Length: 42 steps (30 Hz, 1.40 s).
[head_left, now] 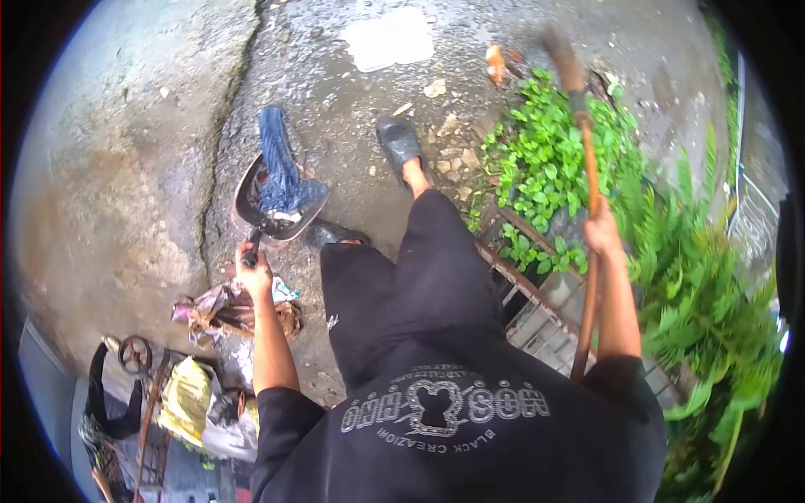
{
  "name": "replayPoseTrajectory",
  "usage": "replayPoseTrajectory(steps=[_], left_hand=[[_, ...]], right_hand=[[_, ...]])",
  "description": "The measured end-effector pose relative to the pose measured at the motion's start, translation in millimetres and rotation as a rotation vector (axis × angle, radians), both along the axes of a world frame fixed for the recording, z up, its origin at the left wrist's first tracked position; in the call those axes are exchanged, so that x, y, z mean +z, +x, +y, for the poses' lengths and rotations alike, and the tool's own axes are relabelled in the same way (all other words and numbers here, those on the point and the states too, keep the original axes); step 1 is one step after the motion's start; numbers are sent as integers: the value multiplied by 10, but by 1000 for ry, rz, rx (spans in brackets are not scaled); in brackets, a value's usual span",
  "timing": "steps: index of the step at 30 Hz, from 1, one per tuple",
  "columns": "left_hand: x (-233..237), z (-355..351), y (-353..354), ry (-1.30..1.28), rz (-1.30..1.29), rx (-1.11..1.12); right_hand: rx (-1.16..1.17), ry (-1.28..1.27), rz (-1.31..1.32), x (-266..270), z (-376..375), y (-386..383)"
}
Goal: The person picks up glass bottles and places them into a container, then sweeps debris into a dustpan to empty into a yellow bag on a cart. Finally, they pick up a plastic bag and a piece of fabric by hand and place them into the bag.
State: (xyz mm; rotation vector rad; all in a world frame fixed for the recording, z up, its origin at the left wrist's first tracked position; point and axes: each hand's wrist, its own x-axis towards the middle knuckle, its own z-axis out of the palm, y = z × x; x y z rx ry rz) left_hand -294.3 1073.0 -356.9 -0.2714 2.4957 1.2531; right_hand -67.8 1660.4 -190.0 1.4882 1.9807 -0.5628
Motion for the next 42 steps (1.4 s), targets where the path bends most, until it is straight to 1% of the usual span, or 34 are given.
replayPoseTrajectory(steps=[2, 3, 5, 7, 8, 9, 11, 12, 13, 14, 15, 16, 18, 19, 20, 21, 22, 23, 24, 25, 26, 27, 28, 29, 30, 31, 32, 34, 35, 37, 38, 40, 41, 42], left_hand=[[-45, 3, -4, -7, 75, -68], [3, -15, 50, -25, 68, -82], [-44, -76, 90, -93, 155, -223], [-9, -37, 136, -70, 65, -238], [116, 54, 104, -163, 12, -268], [141, 78, 122, -101, 44, -251], [146, 98, 102, -148, 105, -279], [214, 117, 82, -145, 70, -252], [241, 136, 58, -134, 36, -228], [175, 68, 62, -114, 124, -235], [164, 58, 47, -116, 119, -235], [186, 63, 19, -127, 75, -248], [170, 58, 9, -151, 0, -254], [119, 52, 21, -160, 75, -259], [124, 57, 24, -166, 57, -253], [128, 61, 31, -169, 37, -248], [99, 47, 55, -149, 107, -271], [112, 45, 74, -140, 81, -274], [186, 55, 101, -176, 18, -267], [228, 69, 89, -211, -32, -263], [125, -14, 101, -195, 45, -288], [27, -109, 165, -174, 107, -317], [46, -103, 199, -169, 83, -310], [60, -43, 231, -156, 68, -300], [58, 5, 264, -176, 35, -316], [56, 32, 264, -206, 8, -336], [-5, 32, 295, -221, 30, -369], [76, 143, 320, -251, -2, -389], [105, 197, 293, -285, -28, -393], [143, 229, 272, -317, -60, -392], [129, 209, 257, -338, -32, -412], [73, 199, 211, -406, -10, -445], [36, 194, 186, -416, -9, -448], [-10, 190, 178, -399, 4, -452]], right_hand=[[-52, -85, -20, 43, -463, 158], [-102, -164, -10, 179, -908, 187], [54, -176, -80, 300, -1628, 498], [-40, -353, 130, 613, -2218, 595], [39, -389, 203, 745, -2460, 629], [115, -432, 284, 852, -2684, 631], [-444, -657, 17, 1182, -3050, 438], [-431, -679, 15, 1308, -3126, 577], [-405, -615, 78, 1438, -3174, 738], [-387, -550, 139, 1456, -3256, 818], [-717, -417, 60, 1630, -3206, 433], [-457, -342, 136, 1491, -3013, 716], [-406, -238, -73, 1379, -2553, 255], [-233, -194, 82, 1123, -2233, 503], [-15, -97, 189, 773, -1878, 656], [130, -18, 177, 555, -1632, 494], [93, -36, 128, 344, -1388, 347], [201, 18, 152, 72, -1125, 428], [65, -22, -33, 29, -1127, 283], [61, -78, 39, -35, -1191, 393], [18, -80, 37, -17, -1426, 521], [28, -102, -43, 77, -1694, 665], [7, -233, -23, 338, -2008, 623], [35, -271, -62, 493, -2206, 814], [-28, -396, -11, 731, -2376, 801], [-190, -476, 0, 914, -2510, 909], [-255, -494, -54, 1049, -2597, 1175], [-571, -621, -39, 1441, -2787, 1078], [-589, -626, -28, 1511, -2814, 1111], [-712, -605, 123, 1553, -2815, 1156], [-717, -490, 124, 1526, -2739, 1060], [-479, -394, 237, 1235, -2457, 1218], [-398, -333, 176, 1046, -2279, 1157], [-157, -230, 216, 817, -2133, 1024]])
